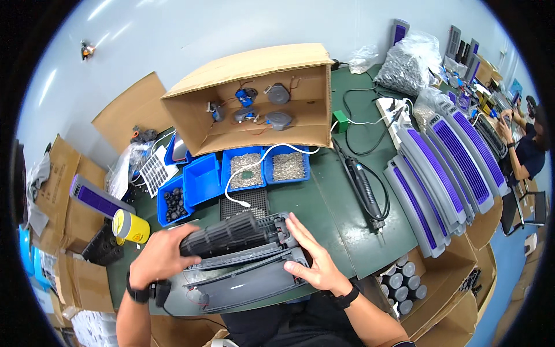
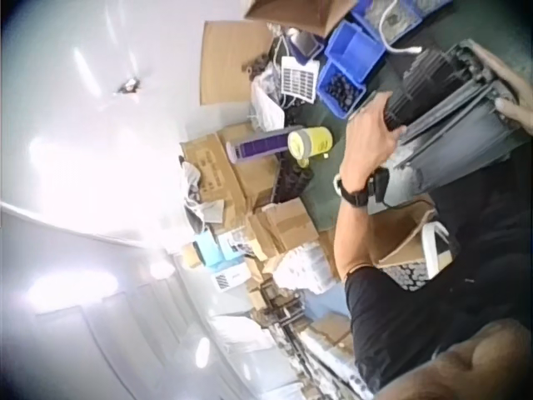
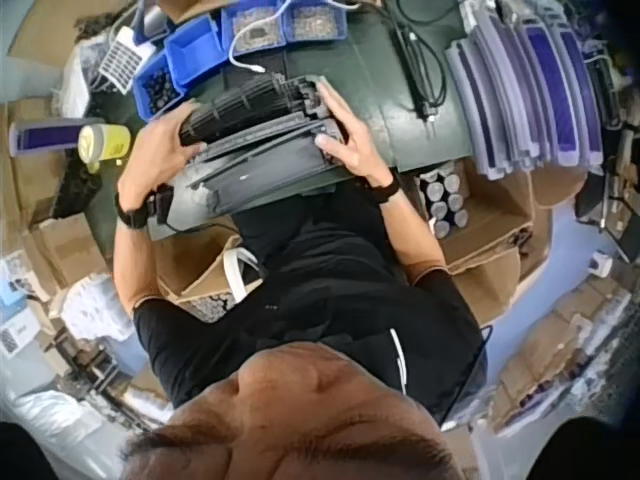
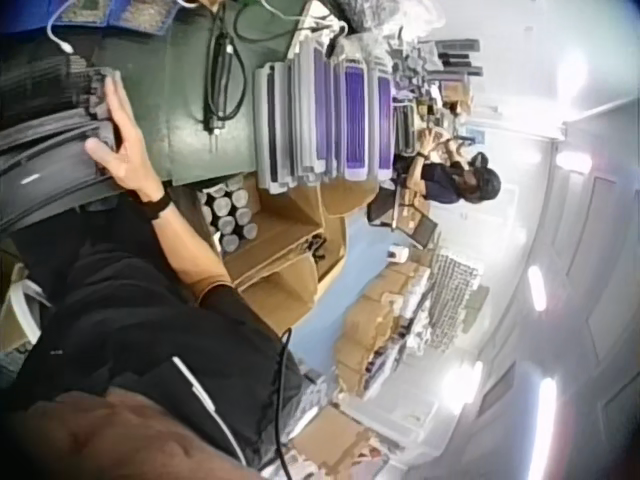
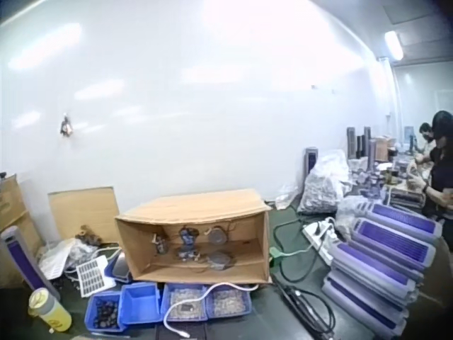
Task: The person assembles a portable electronic device by inserting a motor into a plastic housing and securing it with a screwdriver. They then connect a blue battery pack to the internal wiring and attach the outer casing to complete the unit.
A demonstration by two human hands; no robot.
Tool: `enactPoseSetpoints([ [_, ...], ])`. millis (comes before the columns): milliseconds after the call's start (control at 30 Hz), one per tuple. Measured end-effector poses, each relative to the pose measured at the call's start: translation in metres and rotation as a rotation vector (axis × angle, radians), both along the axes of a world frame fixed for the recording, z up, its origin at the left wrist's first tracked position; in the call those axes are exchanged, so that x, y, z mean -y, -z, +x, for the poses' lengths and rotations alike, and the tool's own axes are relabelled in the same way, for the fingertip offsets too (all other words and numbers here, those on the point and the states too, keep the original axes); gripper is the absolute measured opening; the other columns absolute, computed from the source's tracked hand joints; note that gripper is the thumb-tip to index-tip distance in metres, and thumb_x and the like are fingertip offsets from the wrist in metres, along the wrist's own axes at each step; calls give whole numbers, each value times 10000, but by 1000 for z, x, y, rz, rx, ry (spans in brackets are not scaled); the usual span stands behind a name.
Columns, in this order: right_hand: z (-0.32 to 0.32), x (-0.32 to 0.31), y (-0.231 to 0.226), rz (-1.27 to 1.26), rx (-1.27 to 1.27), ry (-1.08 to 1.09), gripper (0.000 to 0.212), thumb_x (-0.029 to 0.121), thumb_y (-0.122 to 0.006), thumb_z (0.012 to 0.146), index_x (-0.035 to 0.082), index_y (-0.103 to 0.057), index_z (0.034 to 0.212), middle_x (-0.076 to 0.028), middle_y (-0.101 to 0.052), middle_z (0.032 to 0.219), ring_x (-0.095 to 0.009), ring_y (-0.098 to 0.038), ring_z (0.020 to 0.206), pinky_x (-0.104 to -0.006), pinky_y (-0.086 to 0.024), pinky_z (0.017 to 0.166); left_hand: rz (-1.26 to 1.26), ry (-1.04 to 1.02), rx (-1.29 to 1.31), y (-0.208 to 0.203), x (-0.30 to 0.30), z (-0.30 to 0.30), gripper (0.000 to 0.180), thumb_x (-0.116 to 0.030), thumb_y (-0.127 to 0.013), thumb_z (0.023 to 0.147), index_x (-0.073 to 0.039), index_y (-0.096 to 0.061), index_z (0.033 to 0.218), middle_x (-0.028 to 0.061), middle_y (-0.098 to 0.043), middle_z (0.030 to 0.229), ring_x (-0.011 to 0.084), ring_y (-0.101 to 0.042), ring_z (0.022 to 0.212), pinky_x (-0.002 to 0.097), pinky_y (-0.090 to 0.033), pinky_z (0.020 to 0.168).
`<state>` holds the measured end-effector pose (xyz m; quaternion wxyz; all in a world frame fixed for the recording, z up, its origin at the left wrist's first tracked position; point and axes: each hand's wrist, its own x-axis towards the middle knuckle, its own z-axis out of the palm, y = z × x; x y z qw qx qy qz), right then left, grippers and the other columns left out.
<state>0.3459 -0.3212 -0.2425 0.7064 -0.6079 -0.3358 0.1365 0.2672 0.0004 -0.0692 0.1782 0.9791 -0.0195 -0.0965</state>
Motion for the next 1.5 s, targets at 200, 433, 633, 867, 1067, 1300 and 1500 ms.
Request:
enactPoseSetpoints([
  [200, -8, 1, 3, 25, -86, 44, 672, 264, -575, 1097, 5, -321, 1663, -226, -172, 1769, -328, -148, 1648, -440, -121, 1311, -52, 47, 138, 27, 28, -60, 734, -530, -941, 679, -26, -704, 1158, 161, -763, 1000, 366, -756, 868, 423, -599, 717],
  [433, -5, -2, 0, 28, -129, -10, 694, 313, -545, 1102, 24, -291, 1679, -213, -126, 1782, -333, -115, 1653, -443, -120, 1309, 165, 7, 191, 69, 51, -82, 567, -538, -787, 876, -8, -702, 1059, 146, -675, 819, 373, -679, 722, 450, -523, 645],
  [633, -5, -1, 2, 32, -140, -25, 690, 308, -542, 1105, 52, -279, 1689, -203, -102, 1787, -331, -102, 1655, -453, -124, 1312, 235, 32, 245, 84, 52, -77, 573, -564, -786, 864, -28, -705, 1052, 104, -654, 796, 332, -665, 677, 438, -519, 610],
  [867, -5, -2, 4, 74, -130, -30, 687, 300, -544, 1107, 52, -276, 1689, -210, -87, 1788, -343, -88, 1656, -457, -133, 1310, 206, 45, 251, 89, 50, -76, 561, -536, -801, 864, -21, -705, 1065, 115, -658, 799, 343, -659, 677, 437, -515, 615],
  [1067, -6, -3, 4, 86, -137, -20, 728, 377, -531, 1112, 19, -259, 1685, -210, -107, 1784, -331, -94, 1657, -446, -106, 1315, 199, 37, 246, 89, 51, -73, 555, -530, -801, 868, -17, -704, 1057, 126, -655, 796, 355, -653, 672, 446, -509, 606],
  [1300, -5, -2, 4, 81, -141, -30, 725, 380, -524, 1116, 25, -255, 1688, -214, -96, 1785, -334, -86, 1658, -447, -110, 1313, 195, 37, 243, 88, 50, -71, 552, -528, -806, 867, -16, -707, 1050, 143, -659, 799, 373, -654, 676, 453, -512, 613],
  [1500, -5, -3, 7, 91, -136, -33, 692, 337, -525, 1117, 54, -264, 1693, -209, -72, 1789, -340, -85, 1657, -450, -126, 1309, 186, 31, 244, 88, 52, -70, 549, -526, -808, 866, -14, -713, 1040, 151, -662, 797, 381, -655, 679, 456, -514, 619],
])
